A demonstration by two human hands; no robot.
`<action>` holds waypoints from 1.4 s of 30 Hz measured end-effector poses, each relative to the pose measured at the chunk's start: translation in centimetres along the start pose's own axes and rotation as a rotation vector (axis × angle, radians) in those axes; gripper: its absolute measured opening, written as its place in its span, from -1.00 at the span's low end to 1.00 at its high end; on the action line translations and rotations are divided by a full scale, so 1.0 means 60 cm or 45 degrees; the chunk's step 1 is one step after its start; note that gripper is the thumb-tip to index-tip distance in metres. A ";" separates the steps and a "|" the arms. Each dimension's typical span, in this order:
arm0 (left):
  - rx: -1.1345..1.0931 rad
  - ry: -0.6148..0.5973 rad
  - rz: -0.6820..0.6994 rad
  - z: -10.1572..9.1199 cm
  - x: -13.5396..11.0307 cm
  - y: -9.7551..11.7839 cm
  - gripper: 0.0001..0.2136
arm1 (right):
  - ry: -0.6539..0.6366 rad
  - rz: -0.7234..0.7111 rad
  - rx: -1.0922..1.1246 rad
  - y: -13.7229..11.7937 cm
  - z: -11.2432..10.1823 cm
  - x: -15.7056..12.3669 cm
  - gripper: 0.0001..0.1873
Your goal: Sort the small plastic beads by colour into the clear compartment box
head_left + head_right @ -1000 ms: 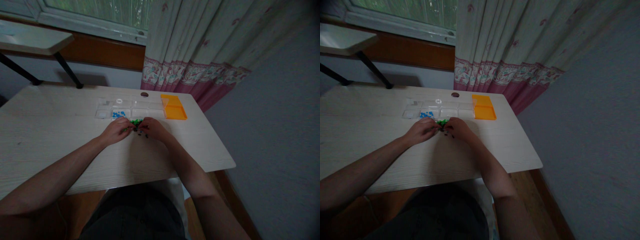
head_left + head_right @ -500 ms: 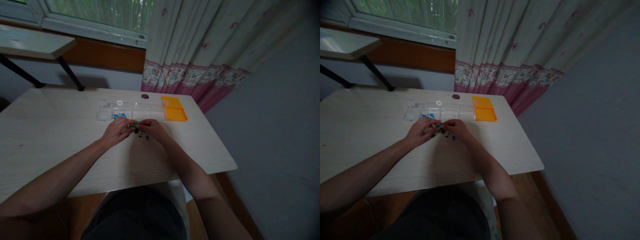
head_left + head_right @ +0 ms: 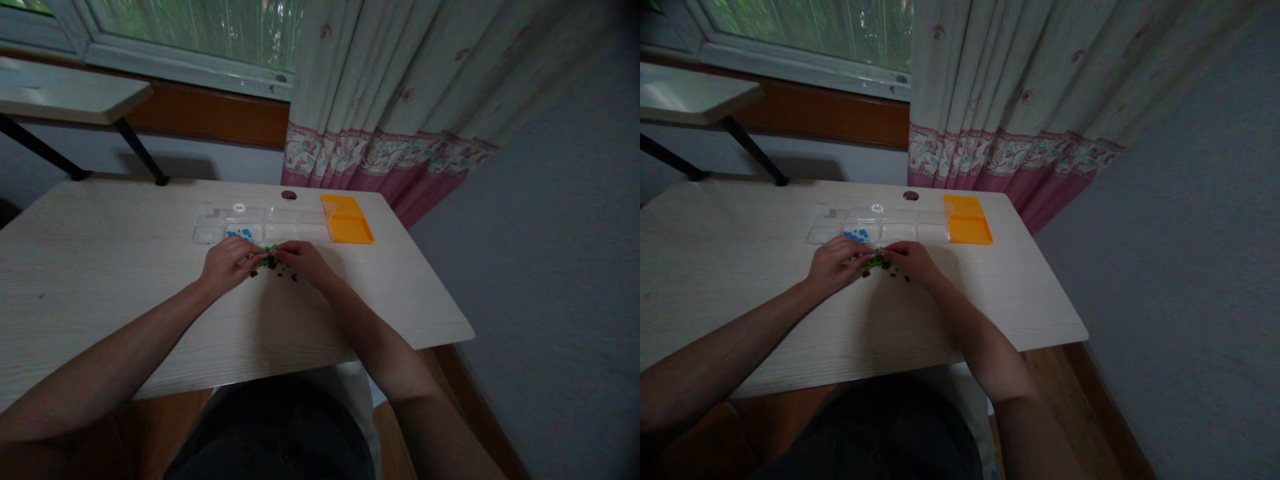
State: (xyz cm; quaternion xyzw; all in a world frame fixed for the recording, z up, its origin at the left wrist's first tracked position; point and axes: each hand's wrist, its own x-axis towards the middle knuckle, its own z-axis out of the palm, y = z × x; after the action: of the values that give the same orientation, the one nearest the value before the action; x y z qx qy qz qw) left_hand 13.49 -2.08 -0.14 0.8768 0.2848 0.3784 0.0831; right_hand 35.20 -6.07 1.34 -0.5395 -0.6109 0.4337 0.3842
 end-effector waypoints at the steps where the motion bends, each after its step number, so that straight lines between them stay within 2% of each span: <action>1: 0.006 0.018 -0.024 0.000 0.001 -0.001 -0.74 | 0.017 0.009 0.010 -0.001 -0.001 0.000 -0.72; 7: 0.143 0.080 -0.101 -0.011 0.011 -0.031 -0.75 | 0.122 0.025 0.025 -0.004 -0.014 0.002 -0.74; 13: 0.319 0.244 -0.262 -0.018 0.009 -0.073 -0.72 | 0.210 -0.093 -0.113 0.003 -0.029 0.006 -0.79; 23: 0.328 0.261 -0.300 -0.014 0.008 -0.070 -0.74 | 0.192 -0.099 -0.129 0.001 -0.032 0.004 -0.78; 28: 0.356 0.297 -0.424 -0.009 0.008 -0.072 -0.71 | 0.144 -0.082 -0.196 0.010 -0.032 0.009 -0.81; 32: 0.407 0.303 -0.548 -0.006 0.009 -0.072 -0.70 | 0.083 -0.122 -0.399 0.006 -0.033 0.006 -0.82; 38: 0.394 0.317 -0.581 -0.008 0.010 -0.070 -0.68 | -0.252 -0.264 -0.778 -0.009 -0.046 -0.007 -0.82; 42: 0.380 0.349 -0.580 -0.005 0.010 -0.072 -0.70 | -0.300 -0.287 -0.989 -0.011 -0.049 -0.013 -0.78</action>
State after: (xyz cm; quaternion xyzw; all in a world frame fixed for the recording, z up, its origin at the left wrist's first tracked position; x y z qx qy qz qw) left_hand 11.71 1.81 -1.13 0.7336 0.5351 0.4189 -0.0031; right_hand 37.80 -6.51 2.95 -0.5206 -0.8241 0.1850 0.1248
